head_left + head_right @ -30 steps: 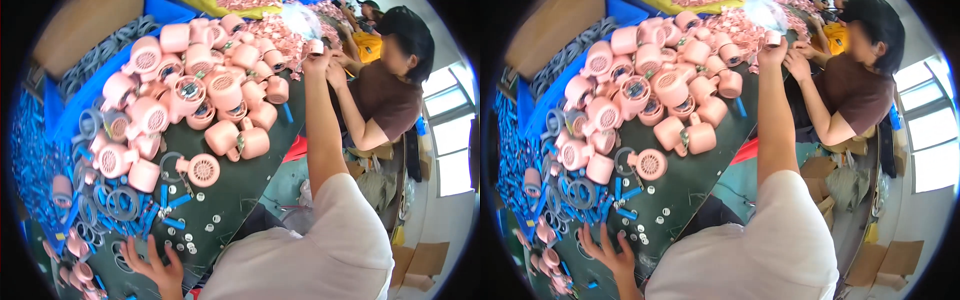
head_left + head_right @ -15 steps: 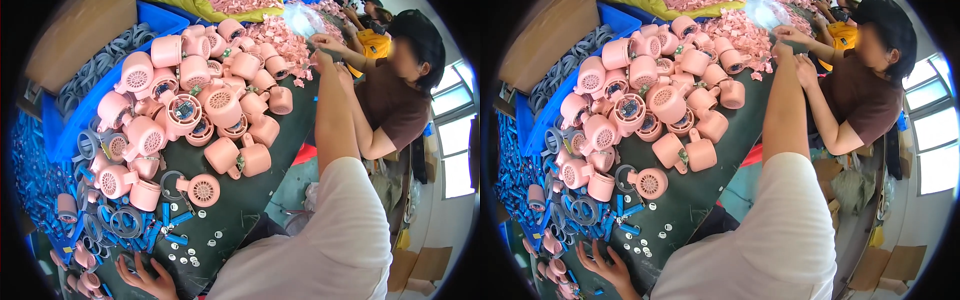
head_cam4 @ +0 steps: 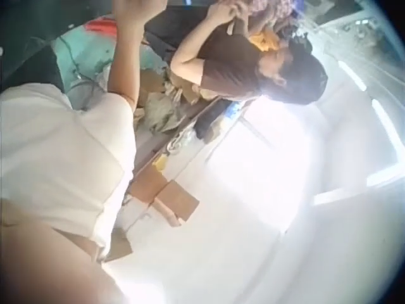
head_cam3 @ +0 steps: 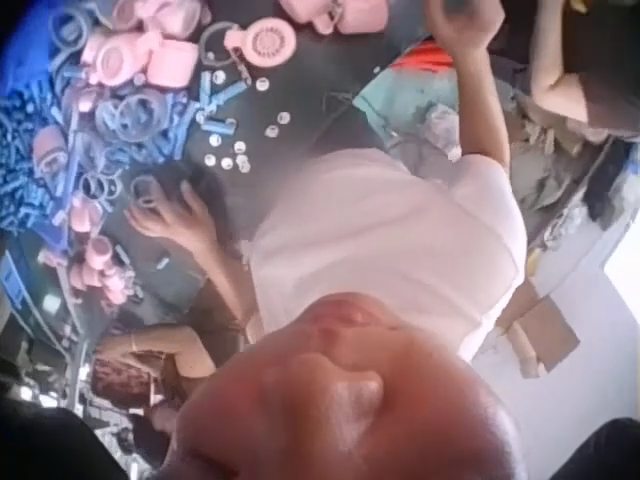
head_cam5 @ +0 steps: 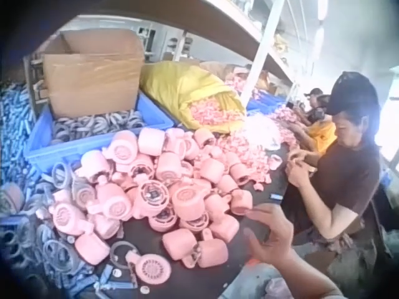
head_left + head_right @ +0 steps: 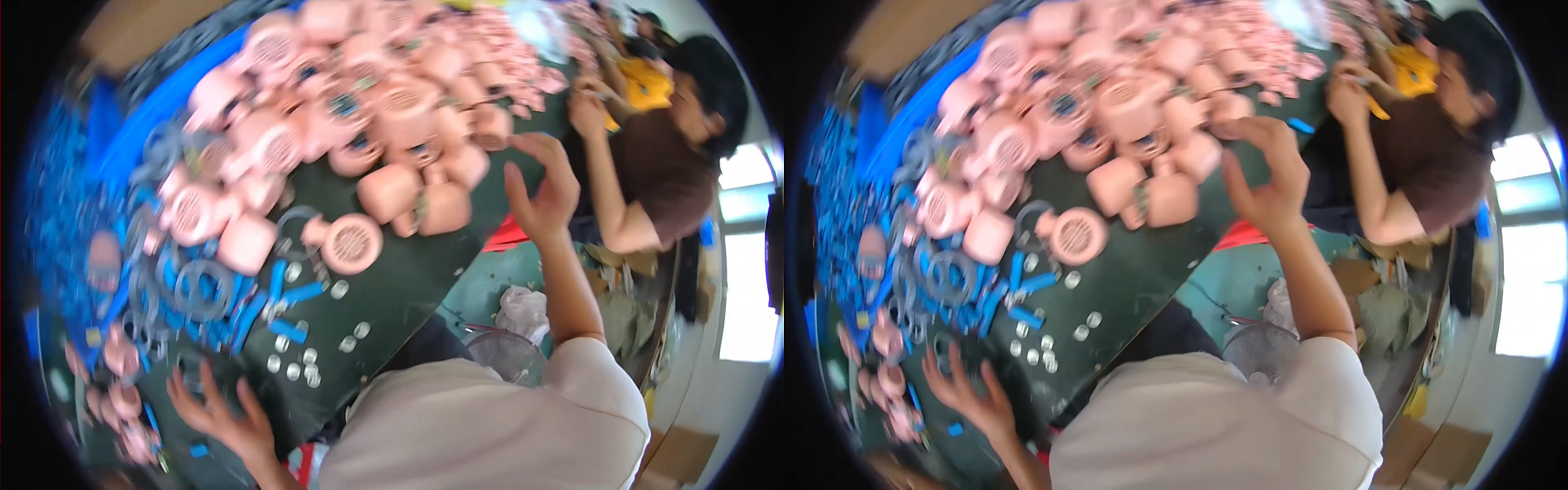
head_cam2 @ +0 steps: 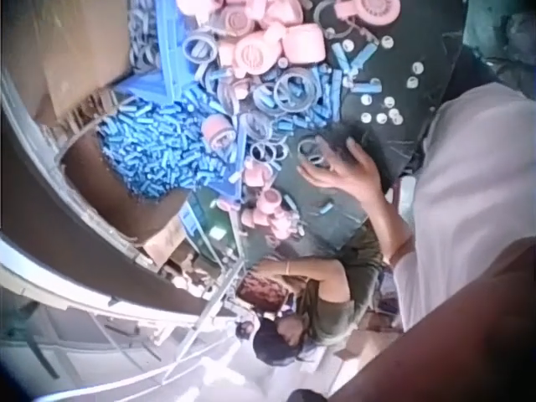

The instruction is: The person assembles portable fans by hand, inserting internal electronic components such as batteries and circuit boards into the fan housing, then snapping on plastic housing parts and a plastic ring.

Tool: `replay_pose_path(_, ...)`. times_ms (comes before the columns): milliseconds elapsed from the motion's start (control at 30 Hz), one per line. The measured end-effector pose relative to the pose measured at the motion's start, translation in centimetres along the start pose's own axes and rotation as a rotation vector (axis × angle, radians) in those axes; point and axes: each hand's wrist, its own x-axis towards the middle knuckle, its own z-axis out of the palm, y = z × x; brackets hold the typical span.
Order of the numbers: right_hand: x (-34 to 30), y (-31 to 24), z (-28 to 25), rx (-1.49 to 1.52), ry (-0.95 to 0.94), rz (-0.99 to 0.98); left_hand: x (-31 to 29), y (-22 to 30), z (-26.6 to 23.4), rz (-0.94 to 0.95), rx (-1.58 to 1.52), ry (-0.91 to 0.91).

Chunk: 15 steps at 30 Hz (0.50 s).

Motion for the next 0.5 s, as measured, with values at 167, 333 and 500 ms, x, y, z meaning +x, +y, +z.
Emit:
replay_pose_path(167, 0.8, -5.6, 0.7, 0.117, -0.287, -0.158, -0.5, -0.2, 0.9, -0.046, -0.018, -0.334)
replay_pose_path(333, 2.9, -8.7, 4.4, 0.285, -0.653, -0.166, -3.1, -1.0, -0.8, -0.127, -0.055, -0.069)
replay_pose_path(500, 3.3, -8.6, 8.5, 0.324, -0.734, -0.219, -2.4, 1.4, -1.7, -0.029, -0.306, 0.069)
